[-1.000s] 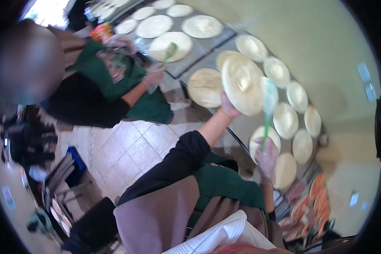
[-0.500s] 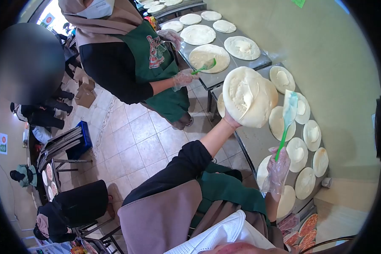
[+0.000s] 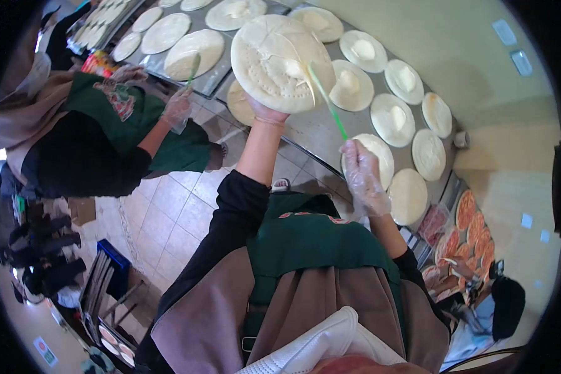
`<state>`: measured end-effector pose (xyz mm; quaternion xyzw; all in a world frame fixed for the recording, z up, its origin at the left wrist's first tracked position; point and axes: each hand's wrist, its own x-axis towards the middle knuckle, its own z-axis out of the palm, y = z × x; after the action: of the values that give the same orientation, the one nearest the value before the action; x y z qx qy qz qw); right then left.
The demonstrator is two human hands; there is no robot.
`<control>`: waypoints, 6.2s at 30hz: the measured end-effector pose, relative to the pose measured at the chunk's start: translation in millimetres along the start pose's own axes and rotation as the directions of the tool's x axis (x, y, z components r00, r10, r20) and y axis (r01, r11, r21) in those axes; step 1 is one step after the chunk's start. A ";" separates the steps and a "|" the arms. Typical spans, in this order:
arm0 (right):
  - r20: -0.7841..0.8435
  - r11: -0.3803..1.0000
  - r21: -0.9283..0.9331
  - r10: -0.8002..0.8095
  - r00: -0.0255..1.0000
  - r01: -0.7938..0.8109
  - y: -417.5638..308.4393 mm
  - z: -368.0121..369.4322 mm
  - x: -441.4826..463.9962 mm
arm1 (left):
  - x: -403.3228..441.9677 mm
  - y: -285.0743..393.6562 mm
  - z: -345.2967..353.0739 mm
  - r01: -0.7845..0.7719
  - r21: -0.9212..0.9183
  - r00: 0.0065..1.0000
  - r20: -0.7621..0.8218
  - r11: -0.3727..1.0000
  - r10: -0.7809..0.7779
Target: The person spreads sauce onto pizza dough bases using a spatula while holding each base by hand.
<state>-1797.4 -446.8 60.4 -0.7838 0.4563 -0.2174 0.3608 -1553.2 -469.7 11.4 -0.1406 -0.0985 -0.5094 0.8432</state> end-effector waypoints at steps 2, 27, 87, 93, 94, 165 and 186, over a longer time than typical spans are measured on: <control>0.048 0.997 0.000 0.080 0.996 -0.080 -1.7 2.8 -11.7 | 0.0 -22.2 6.5 -0.008 0.193 0.998 -0.066 0.981 0.021; -0.137 0.998 0.059 0.007 0.991 0.001 12.3 -36.4 -8.2 | 11.3 -96.6 -8.6 0.199 0.241 0.969 -0.190 0.950 -0.155; -0.250 0.985 -0.168 -0.017 0.968 -0.026 14.2 -93.7 5.5 | -17.3 -92.4 -21.0 0.584 0.152 0.803 -0.250 0.797 -0.540; 0.004 0.902 -0.423 -0.094 0.996 0.087 -23.2 -88.1 -5.3 | -18.3 -86.4 -57.2 0.679 0.029 0.721 -0.211 0.733 -0.660; 0.090 0.884 -0.448 -0.105 0.990 0.134 -26.2 -88.8 -6.0 | -17.9 -87.7 -56.7 0.681 0.028 0.719 -0.211 0.732 -0.662; 0.002 0.990 -0.109 -0.091 0.996 0.091 35.2 -60.6 -45.9 | 8.8 -79.4 -22.3 0.431 0.319 0.899 -0.236 0.844 -0.369; -0.175 0.984 0.023 0.178 0.968 -0.177 21.4 -9.9 -41.1 | 18.0 -85.3 -33.5 0.346 0.246 0.934 -0.179 0.905 -0.309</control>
<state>-1836.0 -421.5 50.0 -0.7161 0.5540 -0.2545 0.3399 -1619.7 -533.7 -2.9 0.0307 -0.1327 -0.6339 0.7613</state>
